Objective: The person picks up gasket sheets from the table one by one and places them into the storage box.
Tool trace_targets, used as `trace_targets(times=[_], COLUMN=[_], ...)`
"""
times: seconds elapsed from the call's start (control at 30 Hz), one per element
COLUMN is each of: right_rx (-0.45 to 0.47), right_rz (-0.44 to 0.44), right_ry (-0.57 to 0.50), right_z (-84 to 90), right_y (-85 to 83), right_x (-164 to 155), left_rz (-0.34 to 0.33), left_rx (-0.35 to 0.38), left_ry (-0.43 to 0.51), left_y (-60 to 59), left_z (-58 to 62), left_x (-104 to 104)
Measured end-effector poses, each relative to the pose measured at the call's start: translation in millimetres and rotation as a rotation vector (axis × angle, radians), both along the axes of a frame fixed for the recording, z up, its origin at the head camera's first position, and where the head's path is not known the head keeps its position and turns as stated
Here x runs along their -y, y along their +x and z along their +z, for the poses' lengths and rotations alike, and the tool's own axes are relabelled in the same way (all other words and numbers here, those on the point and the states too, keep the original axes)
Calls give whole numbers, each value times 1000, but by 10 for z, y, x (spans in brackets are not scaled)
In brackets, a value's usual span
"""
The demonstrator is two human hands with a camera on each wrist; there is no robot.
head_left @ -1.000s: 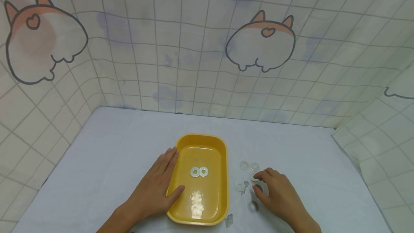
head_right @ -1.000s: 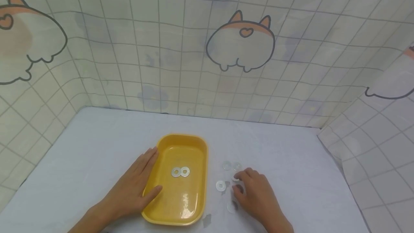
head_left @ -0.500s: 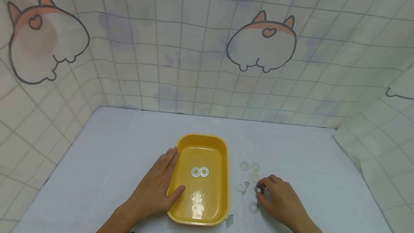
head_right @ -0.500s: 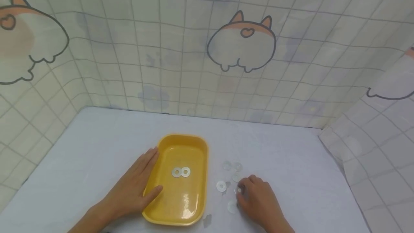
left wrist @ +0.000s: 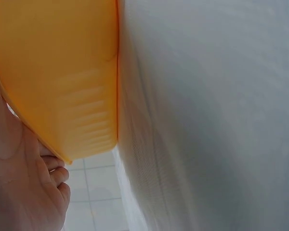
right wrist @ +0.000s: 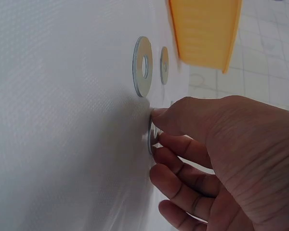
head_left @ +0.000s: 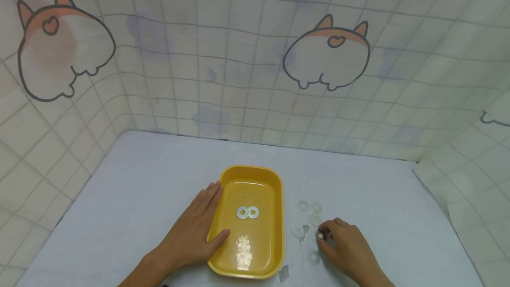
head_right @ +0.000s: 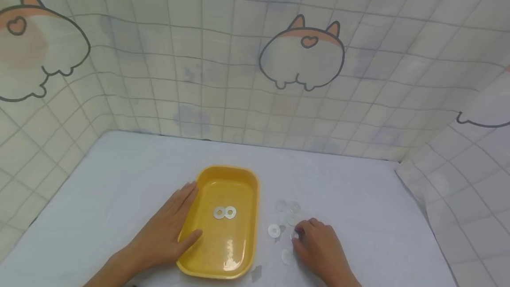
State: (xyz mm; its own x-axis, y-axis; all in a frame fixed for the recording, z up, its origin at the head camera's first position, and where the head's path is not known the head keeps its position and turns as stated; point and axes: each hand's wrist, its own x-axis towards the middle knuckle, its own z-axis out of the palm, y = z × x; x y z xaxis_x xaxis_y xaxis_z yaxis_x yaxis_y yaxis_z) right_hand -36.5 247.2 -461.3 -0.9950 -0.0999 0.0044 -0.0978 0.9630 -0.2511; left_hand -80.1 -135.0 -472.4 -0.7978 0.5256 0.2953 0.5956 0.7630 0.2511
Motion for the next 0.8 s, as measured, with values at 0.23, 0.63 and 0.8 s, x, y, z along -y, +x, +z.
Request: trace_targets(times=[0.23, 0.63, 0.8], right_rx=[8, 4, -45], right_rz=[-10, 34, 52], right_ry=[-3, 19, 49], right_z=[4, -43, -43], right_y=[2, 28, 65], right_x=[4, -35, -17], left_rz=[-7, 5, 3], left_rx=[1, 43, 38], left_ry=[3, -8, -16], left_y=[-12, 5, 9], left_z=[-5, 7, 8], left_x=[-9, -13, -8])
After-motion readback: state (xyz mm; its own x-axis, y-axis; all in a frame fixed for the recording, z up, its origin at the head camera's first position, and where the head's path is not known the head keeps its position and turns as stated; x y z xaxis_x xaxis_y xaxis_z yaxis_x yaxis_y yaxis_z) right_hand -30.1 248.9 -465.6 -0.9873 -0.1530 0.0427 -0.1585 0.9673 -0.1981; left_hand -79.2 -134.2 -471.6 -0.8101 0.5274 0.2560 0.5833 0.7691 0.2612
